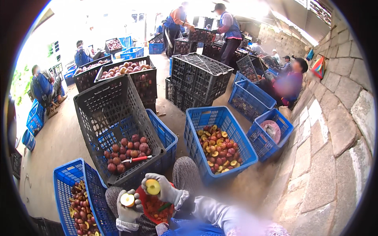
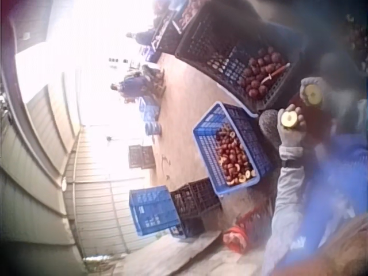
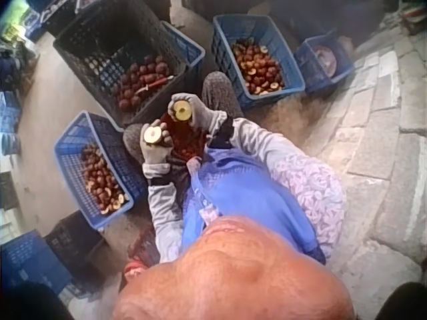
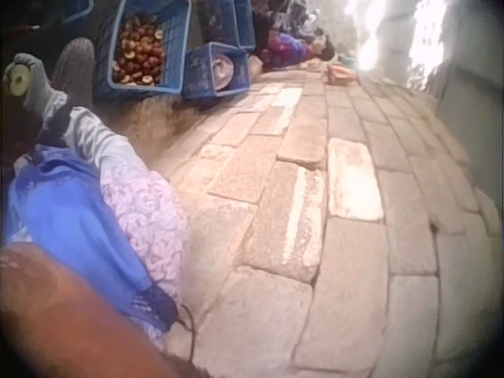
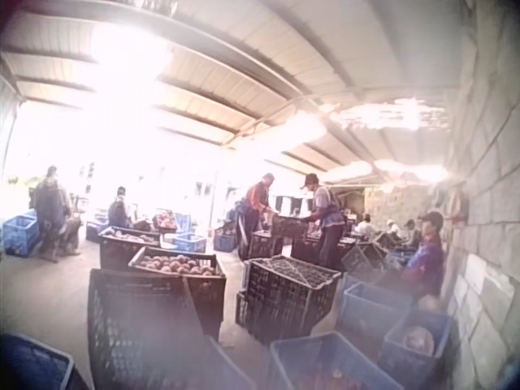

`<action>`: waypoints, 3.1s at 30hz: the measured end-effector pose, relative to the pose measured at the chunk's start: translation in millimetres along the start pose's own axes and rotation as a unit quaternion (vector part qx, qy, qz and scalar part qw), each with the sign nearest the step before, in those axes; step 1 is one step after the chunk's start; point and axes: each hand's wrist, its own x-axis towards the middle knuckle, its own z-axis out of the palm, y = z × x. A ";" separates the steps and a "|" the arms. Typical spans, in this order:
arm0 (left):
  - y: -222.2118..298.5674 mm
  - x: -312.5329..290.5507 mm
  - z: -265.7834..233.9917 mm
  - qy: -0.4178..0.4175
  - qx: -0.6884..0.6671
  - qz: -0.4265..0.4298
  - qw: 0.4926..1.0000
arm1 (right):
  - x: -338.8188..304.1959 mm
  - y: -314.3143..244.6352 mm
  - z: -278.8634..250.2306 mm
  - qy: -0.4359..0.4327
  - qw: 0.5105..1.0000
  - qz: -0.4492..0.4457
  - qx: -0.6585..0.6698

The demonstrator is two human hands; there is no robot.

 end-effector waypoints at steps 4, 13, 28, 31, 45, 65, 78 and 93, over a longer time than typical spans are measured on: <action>-3.9 2.7 11.1 -0.017 -0.004 -0.005 1.000 | -6.9 -12.5 -4.8 0.031 0.996 0.020 0.078; -17.4 11.8 16.4 0.022 0.021 0.013 0.999 | -26.5 -35.8 -21.3 0.022 0.990 -0.011 0.140; -32.3 18.3 16.3 0.042 0.022 -0.009 0.999 | -48.6 -31.4 -31.9 -0.003 0.993 -0.021 0.116; -37.0 13.6 18.6 0.065 0.048 0.010 0.997 | -49.7 -26.7 -27.7 0.026 0.994 -0.019 0.100; -46.8 25.4 41.0 -0.048 0.086 0.042 0.994 | -87.5 -84.7 -59.3 0.088 0.988 -0.125 -0.024; -96.7 45.0 48.9 -0.020 0.040 -0.006 0.999 | -63.3 -49.6 -15.2 0.018 0.655 -0.299 -0.694; -106.3 34.9 5.6 -0.039 0.265 0.060 0.962 | -64.3 -15.8 -18.4 -0.204 0.597 -0.329 -0.703; -5.7 -19.6 61.6 0.113 0.183 0.195 0.957 | -83.0 -132.3 -24.6 0.090 0.791 -0.294 -0.529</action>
